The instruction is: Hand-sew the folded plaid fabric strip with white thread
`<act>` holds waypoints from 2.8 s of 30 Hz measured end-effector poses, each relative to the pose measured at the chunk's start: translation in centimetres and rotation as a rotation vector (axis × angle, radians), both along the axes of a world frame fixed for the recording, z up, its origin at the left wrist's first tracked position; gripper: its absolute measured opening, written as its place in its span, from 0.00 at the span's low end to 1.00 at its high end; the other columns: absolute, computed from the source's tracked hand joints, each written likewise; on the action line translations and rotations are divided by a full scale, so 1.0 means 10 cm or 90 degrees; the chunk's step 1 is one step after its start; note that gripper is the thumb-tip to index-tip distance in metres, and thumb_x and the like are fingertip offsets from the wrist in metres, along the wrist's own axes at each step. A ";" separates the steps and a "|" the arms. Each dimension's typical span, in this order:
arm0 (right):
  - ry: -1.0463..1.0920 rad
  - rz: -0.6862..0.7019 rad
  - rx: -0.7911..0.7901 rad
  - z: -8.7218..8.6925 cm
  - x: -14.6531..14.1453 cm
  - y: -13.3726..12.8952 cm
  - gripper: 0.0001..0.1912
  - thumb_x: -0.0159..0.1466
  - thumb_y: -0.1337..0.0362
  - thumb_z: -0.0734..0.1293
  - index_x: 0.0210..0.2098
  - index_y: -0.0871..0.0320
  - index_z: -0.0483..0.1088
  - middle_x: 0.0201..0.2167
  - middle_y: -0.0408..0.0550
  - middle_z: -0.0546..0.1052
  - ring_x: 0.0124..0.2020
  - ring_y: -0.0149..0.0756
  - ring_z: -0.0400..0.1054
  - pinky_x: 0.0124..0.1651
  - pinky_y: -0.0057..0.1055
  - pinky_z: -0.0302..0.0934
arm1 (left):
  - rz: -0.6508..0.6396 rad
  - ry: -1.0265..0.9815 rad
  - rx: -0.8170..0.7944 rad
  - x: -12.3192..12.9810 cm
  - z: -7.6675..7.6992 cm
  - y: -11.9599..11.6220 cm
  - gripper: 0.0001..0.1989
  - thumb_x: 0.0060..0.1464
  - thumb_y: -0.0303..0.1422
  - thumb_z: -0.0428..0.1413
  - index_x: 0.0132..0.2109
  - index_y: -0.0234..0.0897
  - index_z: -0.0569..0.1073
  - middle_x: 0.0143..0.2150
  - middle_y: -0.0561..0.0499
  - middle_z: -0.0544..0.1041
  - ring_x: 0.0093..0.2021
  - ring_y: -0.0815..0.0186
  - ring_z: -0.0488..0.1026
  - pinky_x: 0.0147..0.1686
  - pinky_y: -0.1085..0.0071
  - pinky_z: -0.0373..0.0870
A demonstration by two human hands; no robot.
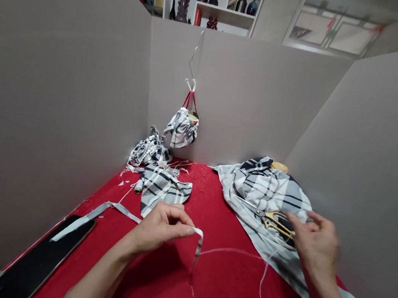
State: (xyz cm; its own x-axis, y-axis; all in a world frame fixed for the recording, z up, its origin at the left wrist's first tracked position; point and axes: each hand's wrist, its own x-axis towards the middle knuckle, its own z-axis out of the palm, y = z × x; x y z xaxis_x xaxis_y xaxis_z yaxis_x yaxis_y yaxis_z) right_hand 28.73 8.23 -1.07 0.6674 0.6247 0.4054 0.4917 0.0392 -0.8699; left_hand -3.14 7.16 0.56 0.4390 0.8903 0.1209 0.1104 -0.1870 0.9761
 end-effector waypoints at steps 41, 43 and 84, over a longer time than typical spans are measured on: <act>-0.411 0.297 0.266 -0.56 -0.80 -0.22 0.10 0.61 0.73 0.61 0.39 0.60 0.72 0.23 0.45 0.74 0.23 0.32 0.69 0.29 0.27 0.63 | 0.046 0.057 0.022 -0.02 -0.09 0.11 0.10 0.50 0.35 0.58 0.28 0.31 0.76 0.25 0.52 0.67 0.24 0.71 0.64 0.25 0.73 0.62; -0.483 0.280 0.300 -0.52 -0.79 -0.27 0.12 0.61 0.75 0.61 0.42 0.60 0.71 0.20 0.43 0.71 0.21 0.31 0.66 0.27 0.26 0.60 | 0.026 0.036 -0.032 -0.02 -0.12 0.11 0.11 0.50 0.37 0.58 0.30 0.31 0.76 0.26 0.52 0.68 0.23 0.72 0.64 0.24 0.73 0.62; -0.642 0.314 0.332 -0.48 -0.77 -0.40 0.15 0.60 0.76 0.63 0.47 0.63 0.69 0.18 0.43 0.68 0.21 0.31 0.61 0.27 0.29 0.53 | 0.098 -0.017 -0.156 0.00 -0.11 0.06 0.12 0.40 0.37 0.64 0.27 0.30 0.78 0.15 0.56 0.65 0.15 0.75 0.59 0.16 0.76 0.55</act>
State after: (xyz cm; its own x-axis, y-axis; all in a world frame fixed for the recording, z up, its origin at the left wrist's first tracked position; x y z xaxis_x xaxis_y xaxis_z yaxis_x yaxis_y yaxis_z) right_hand 21.06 4.23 -5.89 -0.3485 0.3302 0.8772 0.7670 0.6385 0.0644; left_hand -3.10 7.79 -0.58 0.2964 0.9502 -0.0967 0.0928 0.0721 0.9931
